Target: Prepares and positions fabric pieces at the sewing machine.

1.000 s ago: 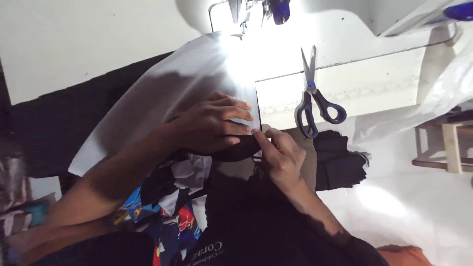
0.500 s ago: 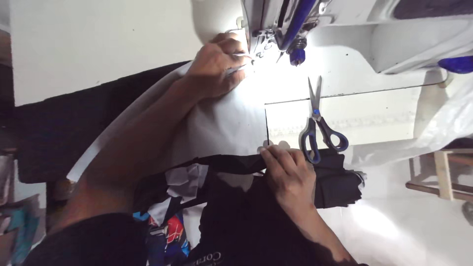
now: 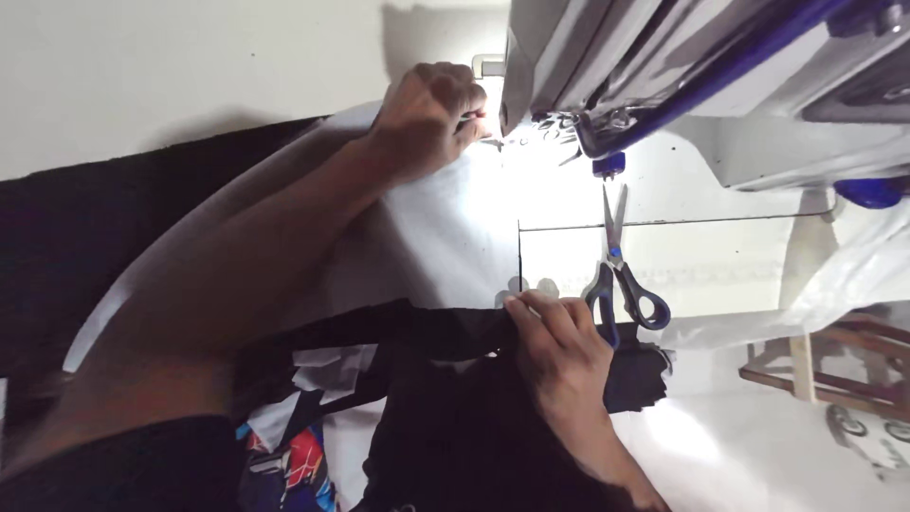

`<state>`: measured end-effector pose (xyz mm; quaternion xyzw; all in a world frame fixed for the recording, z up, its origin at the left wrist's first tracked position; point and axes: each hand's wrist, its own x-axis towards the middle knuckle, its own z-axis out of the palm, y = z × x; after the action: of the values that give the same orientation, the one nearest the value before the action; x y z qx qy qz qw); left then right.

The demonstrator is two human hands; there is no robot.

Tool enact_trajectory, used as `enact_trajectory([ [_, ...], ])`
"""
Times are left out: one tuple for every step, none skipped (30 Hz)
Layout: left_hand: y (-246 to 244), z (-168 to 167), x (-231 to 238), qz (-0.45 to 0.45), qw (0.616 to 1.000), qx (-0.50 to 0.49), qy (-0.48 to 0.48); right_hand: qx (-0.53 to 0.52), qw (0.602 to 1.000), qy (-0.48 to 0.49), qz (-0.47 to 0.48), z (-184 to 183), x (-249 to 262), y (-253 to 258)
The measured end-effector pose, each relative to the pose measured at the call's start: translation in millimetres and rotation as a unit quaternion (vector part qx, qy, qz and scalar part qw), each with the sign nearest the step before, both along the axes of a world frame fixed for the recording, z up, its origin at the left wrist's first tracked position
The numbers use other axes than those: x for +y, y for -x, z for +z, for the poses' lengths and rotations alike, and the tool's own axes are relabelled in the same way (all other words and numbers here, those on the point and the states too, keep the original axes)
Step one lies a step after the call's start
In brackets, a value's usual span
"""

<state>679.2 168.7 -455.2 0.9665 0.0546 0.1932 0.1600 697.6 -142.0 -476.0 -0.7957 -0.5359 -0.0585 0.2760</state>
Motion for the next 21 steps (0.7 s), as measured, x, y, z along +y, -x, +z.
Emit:
enact_trajectory([
  [-1.4, 1.5, -0.4, -0.001, 1.0, 0.004, 0.0, -0.002, 1.0, 0.003, -0.001, 0.8, 1.6, -0.6],
  [-2.6, 3.4, -0.4, -0.001, 1.0, 0.01, -0.003, -0.005, 1.0, 0.005, 0.0, 1.5, 3.5, -1.5],
  [-3.3, 6.0, -0.6, 0.0, 1.0, 0.022, -0.002, -0.007, 1.0, 0.007, 0.0, 2.1, 5.2, -2.1],
  [-4.7, 8.6, 0.4, 0.003, 0.999, 0.033, 0.001, -0.009, 1.0, 0.008, 0.001, 2.6, 7.4, -3.3],
  [-6.1, 9.6, 2.2, 0.004, 0.999, 0.038, 0.0, -0.011, 1.0, 0.01, 0.002, 2.9, 9.4, -4.6],
  [-7.3, 10.4, 4.1, 0.004, 0.999, 0.038, -0.004, -0.014, 1.0, 0.011, 0.003, 3.0, 11.7, -6.0],
  [-8.1, 13.0, 5.0, 0.004, 0.999, 0.047, -0.001, -0.016, 1.0, 0.012, 0.003, 3.1, 13.6, -7.2],
  [-8.9, 16.6, 5.7, 0.006, 0.998, 0.06, 0.004, -0.018, 1.0, 0.014, 0.003, 3.4, 15.6, -8.3],
  [-9.9, 18.9, 6.9, 0.008, 0.998, 0.068, 0.009, -0.02, 1.0, 0.016, 0.003, 3.5, 17.7, -9.4],
  [-11.0, 20.2, 8.6, 0.01, 0.997, 0.073, 0.012, -0.023, 1.0, 0.019, 0.001, 4.1, 19.8, -10.2],
  [-12.6, 21.5, 10.8, 0.013, 0.996, 0.083, 0.016, -0.026, 0.999, 0.022, 0.0, 4.8, 22.2, -11.1],
  [-14.4, 22.4, 13.1, 0.017, 0.995, 0.093, 0.018, -0.027, 0.999, 0.027, -0.001, 6.0, 24.1, -11.8],
  [-16.2, 23.9, 15.4, 0.018, 0.994, 0.102, 0.024, -0.029, 0.999, 0.032, -0.002, 7.0, 26.2, -12.9],
  [-17.9, 24.4, 17.7, 0.018, 0.994, 0.106, 0.026, -0.03, 0.999, 0.037, -0.003, 7.8, 28.2, -13.9],
  [-19.7, 24.1, 20.7, 0.018, 0.994, 0.107, 0.023, -0.031, 0.999, 0.038, -0.003, 8.1, 30.6, -15.2],
  [-21.1, 23.3, 23.4, 0.015, 0.994, 0.103, 0.021, -0.031, 0.999, 0.04, -0.004, 8.6, 32.9, -16.3],
  [-22.6, 22.7, 26.2, 0.012, 0.995, 0.101, 0.019, -0.033, 0.999, 0.042, -0.004, 8.9, 35.3, -17.6],
  [-24.1, 22.2, 28.7, 0.011, 0.995, 0.102, 0.019, -0.034, 0.998, 0.044, -0.003, 9.2, 37.5, -19.0],
  [-25.6, 21.6, 31.7, 0.01, 0.995, 0.098, 0.017, -0.037, 0.998, 0.046, -0.002, 9.6, 39.8, -20.5],
  [-27.0, 20.6, 34.2, 0.011, 0.995, 0.096, 0.016, -0.04, 0.998, 0.051, -0.002, 9.9, 41.7, -21.7],
  [-28.7, 20.1, 36.8, 0.011, 0.996, 0.093, 0.016, -0.042, 0.998, 0.054, -0.002, 10.2, 43.9, -22.8],
])
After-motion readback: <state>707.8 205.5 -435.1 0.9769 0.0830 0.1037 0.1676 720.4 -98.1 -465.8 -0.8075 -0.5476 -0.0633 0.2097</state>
